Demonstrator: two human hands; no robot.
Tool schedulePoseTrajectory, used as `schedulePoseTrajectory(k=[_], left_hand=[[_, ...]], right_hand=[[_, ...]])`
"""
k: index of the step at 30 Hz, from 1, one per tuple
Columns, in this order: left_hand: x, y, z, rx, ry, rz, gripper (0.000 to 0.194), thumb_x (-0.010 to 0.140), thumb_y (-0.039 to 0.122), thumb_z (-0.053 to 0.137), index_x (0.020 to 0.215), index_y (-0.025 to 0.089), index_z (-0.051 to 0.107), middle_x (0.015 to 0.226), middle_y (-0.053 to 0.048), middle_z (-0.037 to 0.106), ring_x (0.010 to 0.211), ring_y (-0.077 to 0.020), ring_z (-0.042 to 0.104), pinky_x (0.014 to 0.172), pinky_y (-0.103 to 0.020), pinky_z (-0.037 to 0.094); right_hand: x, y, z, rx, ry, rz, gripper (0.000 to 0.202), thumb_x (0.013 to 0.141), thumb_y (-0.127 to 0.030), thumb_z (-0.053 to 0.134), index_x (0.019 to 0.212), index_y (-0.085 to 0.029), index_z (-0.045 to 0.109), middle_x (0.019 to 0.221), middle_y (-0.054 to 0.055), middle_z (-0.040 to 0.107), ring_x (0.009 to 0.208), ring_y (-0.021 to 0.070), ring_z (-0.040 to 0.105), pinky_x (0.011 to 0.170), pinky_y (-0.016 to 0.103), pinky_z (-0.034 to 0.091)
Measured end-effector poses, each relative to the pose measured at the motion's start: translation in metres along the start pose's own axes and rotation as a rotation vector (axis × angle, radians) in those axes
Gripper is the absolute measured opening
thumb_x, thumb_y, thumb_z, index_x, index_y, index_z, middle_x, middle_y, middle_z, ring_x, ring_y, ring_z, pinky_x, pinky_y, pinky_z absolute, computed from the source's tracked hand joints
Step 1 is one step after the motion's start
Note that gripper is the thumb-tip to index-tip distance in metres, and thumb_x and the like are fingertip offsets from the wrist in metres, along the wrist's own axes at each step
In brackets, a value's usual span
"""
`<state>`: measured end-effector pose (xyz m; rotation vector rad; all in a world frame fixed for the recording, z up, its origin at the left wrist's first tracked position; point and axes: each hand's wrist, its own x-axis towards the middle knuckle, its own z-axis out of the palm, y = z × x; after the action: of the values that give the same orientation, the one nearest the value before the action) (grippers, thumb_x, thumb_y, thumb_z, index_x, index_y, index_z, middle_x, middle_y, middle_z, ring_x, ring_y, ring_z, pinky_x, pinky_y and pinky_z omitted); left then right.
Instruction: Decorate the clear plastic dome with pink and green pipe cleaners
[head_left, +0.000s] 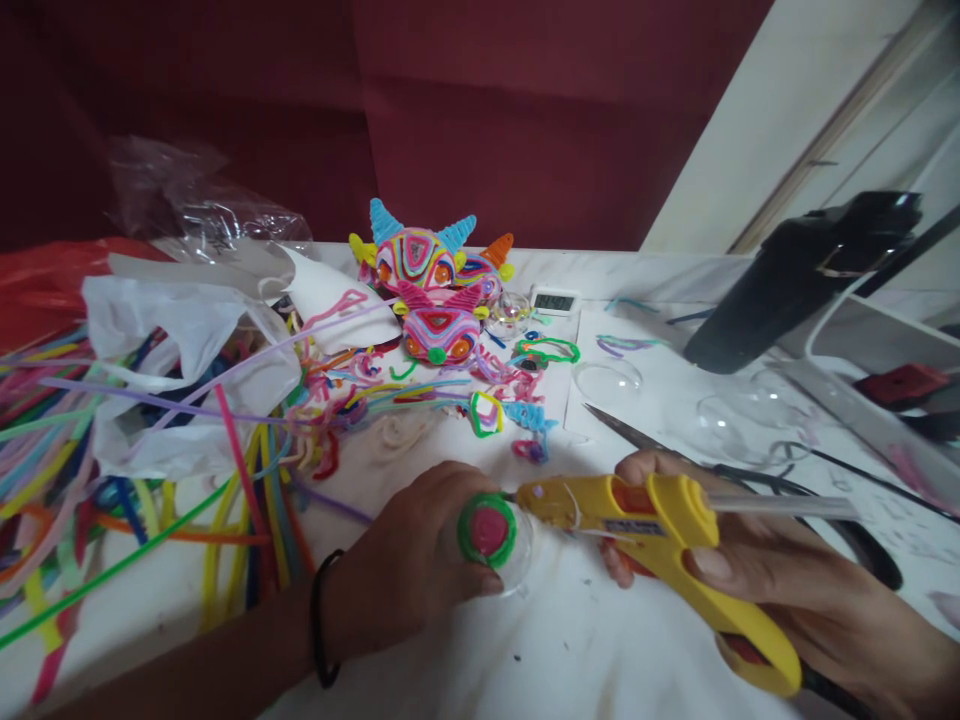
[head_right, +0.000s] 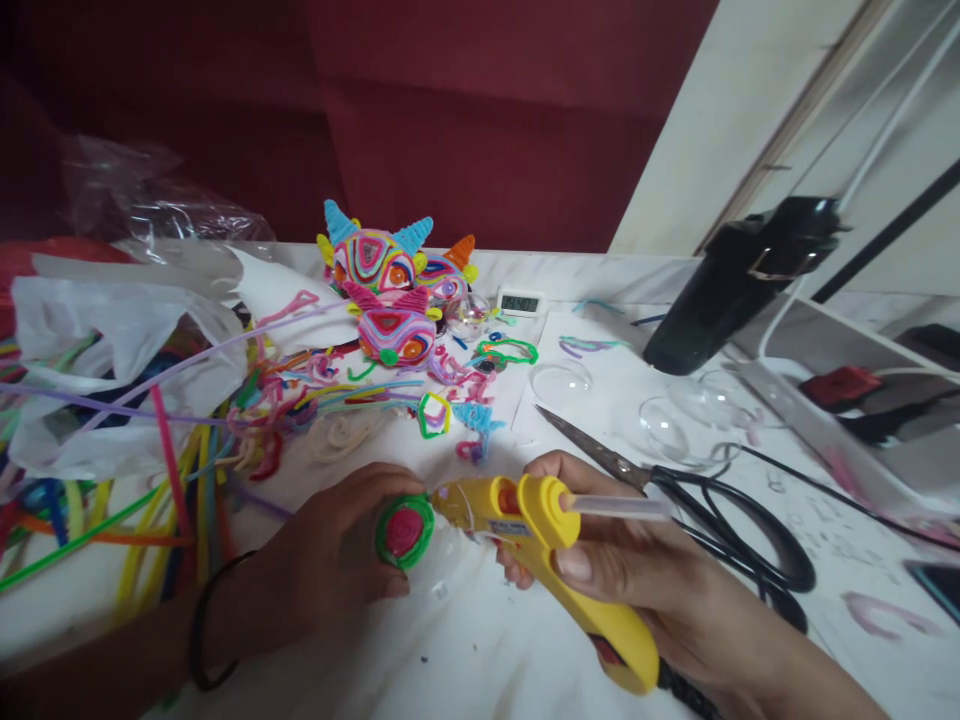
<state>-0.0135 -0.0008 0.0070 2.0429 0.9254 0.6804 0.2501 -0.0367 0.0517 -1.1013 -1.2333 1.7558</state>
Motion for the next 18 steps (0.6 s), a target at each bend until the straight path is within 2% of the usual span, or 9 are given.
schedulePoseTrajectory(k=[2,6,11,18], left_hand=[[-0.0005,-0.0010,0.0002,0.002,0.003,0.006,0.048,0.071,0.032,0.077,0.113,0.024,0.056,0.115,-0.002,0.059,0.105,-0.0222,0.055,0.093,-0.033,0.044],[-0.0007,-0.0012,0.0007,-0.020,0.004,-0.044,0.048,0.070,0.031,0.078,0.112,0.024,0.057,0.115,-0.003,0.059,0.106,-0.0234,0.055,0.093,-0.034,0.044],[0.0005,0.0015,0.0007,-0.048,0.018,-0.101,0.047,0.067,0.027,0.078,0.109,0.024,0.058,0.112,-0.002,0.060,0.104,-0.0237,0.056,0.091,-0.035,0.044],[0.0010,0.0043,-0.0007,-0.013,0.012,-0.134,0.044,0.068,0.026,0.076,0.108,0.025,0.058,0.111,-0.002,0.060,0.101,-0.0235,0.057,0.087,-0.035,0.044]], right_hand=[[-0.0001,-0.0006,-0.0011,0.015,-0.019,0.038,0.038,0.068,-0.044,0.072,0.098,-0.024,0.058,0.083,0.007,0.070,0.083,0.0233,0.061,0.071,0.028,0.046],[-0.0003,-0.0017,-0.0008,0.071,0.023,0.047,0.038,0.069,-0.041,0.073,0.099,-0.023,0.059,0.085,0.006,0.069,0.083,0.0229,0.061,0.076,0.029,0.046],[0.0020,-0.0011,-0.0032,0.117,-0.045,0.028,0.033,0.073,-0.037,0.071,0.100,-0.024,0.058,0.088,0.005,0.067,0.084,0.0218,0.061,0.079,0.031,0.046],[0.0025,-0.0008,-0.0062,0.148,-0.075,-0.002,0.028,0.072,-0.036,0.074,0.092,-0.026,0.056,0.084,0.002,0.067,0.082,0.0211,0.062,0.075,0.032,0.047]])
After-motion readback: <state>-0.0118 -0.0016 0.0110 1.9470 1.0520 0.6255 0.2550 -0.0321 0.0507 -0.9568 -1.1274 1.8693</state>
